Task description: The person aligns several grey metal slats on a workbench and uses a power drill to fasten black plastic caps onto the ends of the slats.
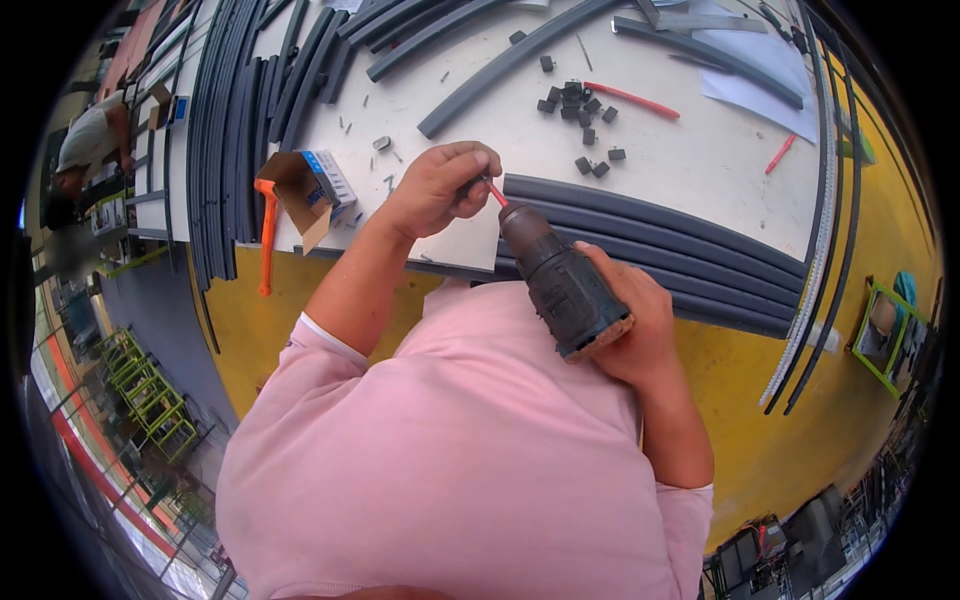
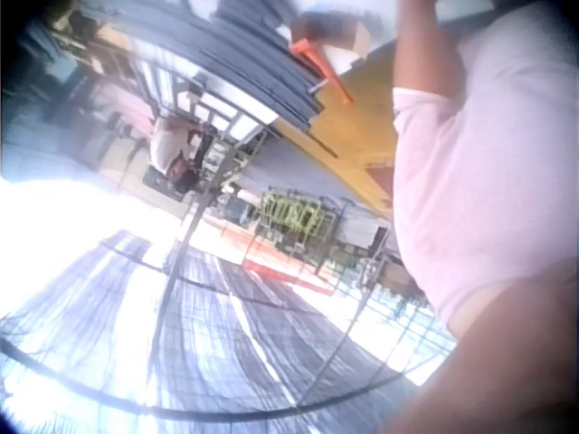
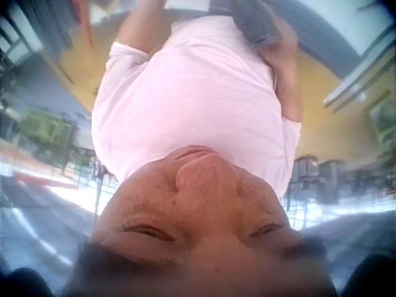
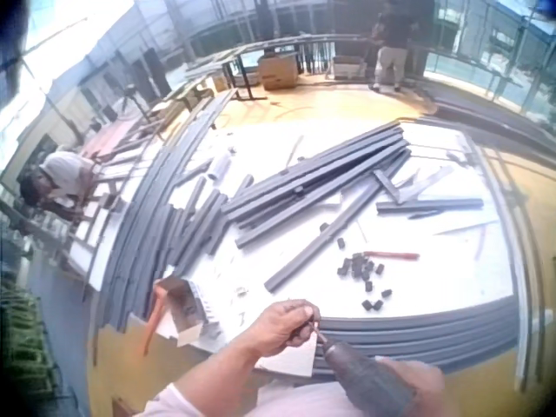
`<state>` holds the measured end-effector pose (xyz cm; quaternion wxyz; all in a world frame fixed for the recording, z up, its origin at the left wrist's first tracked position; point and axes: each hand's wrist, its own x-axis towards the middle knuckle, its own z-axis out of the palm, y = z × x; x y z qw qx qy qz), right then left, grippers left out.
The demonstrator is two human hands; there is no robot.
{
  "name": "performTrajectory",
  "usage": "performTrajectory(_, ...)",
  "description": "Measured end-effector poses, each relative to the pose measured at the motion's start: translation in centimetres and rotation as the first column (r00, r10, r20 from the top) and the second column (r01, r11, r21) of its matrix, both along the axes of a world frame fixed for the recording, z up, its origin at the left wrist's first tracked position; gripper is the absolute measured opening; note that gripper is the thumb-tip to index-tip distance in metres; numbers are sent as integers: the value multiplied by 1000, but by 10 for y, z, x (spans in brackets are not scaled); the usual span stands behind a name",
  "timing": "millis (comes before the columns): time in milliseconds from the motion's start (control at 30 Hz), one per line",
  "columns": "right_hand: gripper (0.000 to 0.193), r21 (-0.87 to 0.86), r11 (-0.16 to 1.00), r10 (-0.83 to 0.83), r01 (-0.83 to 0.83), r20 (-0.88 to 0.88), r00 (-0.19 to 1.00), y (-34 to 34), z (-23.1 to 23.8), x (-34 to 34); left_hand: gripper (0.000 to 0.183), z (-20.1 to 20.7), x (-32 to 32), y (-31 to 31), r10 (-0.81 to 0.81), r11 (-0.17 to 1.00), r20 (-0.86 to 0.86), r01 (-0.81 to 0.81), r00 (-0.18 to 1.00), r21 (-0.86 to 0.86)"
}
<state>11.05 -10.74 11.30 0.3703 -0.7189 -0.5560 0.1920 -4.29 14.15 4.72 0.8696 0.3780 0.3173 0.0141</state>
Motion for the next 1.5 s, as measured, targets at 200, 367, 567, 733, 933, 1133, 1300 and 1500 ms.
performTrajectory(200, 56, 6, 992, 124, -125, 77, 989, 22, 1, -8, 23, -3, -37, 11, 32, 999, -102, -28, 994, 45)
performTrajectory(367, 55, -2, 981, 194, -195, 76, 978, 36, 1, -16, 22, -9, -63, 18, 98, 994, -81, -94, 992, 52)
performTrajectory(567, 55, -9, 975, 220, -220, 55, 974, 43, 0, -22, 21, -9, -73, 16, 202, 974, -71, -193, 977, 118)
performTrajectory(733, 55, 14, 975, 219, -222, 102, 970, 42, -1, -26, 21, -13, -75, 16, 208, 970, -58, -198, 977, 138)
performTrajectory(933, 52, 27, 971, 236, -239, 78, 969, 45, -5, -30, 19, -19, -80, 19, 173, 969, -39, -163, 984, 187)
performTrajectory(1133, 52, 48, 976, 206, -211, 94, 974, 47, -14, -34, 16, -18, -74, 20, 258, 887, -122, -185, 958, 423)
performTrajectory(1300, 53, -8, 980, 200, -201, 123, 972, 41, -13, -31, 15, -36, -73, 26, 345, 698, -229, -86, 910, 711)
performTrajectory(1500, 58, 76, 994, 79, -83, 56, 995, 28, -18, -27, 18, -11, -54, 16, 176, 915, -181, -93, 968, 392)
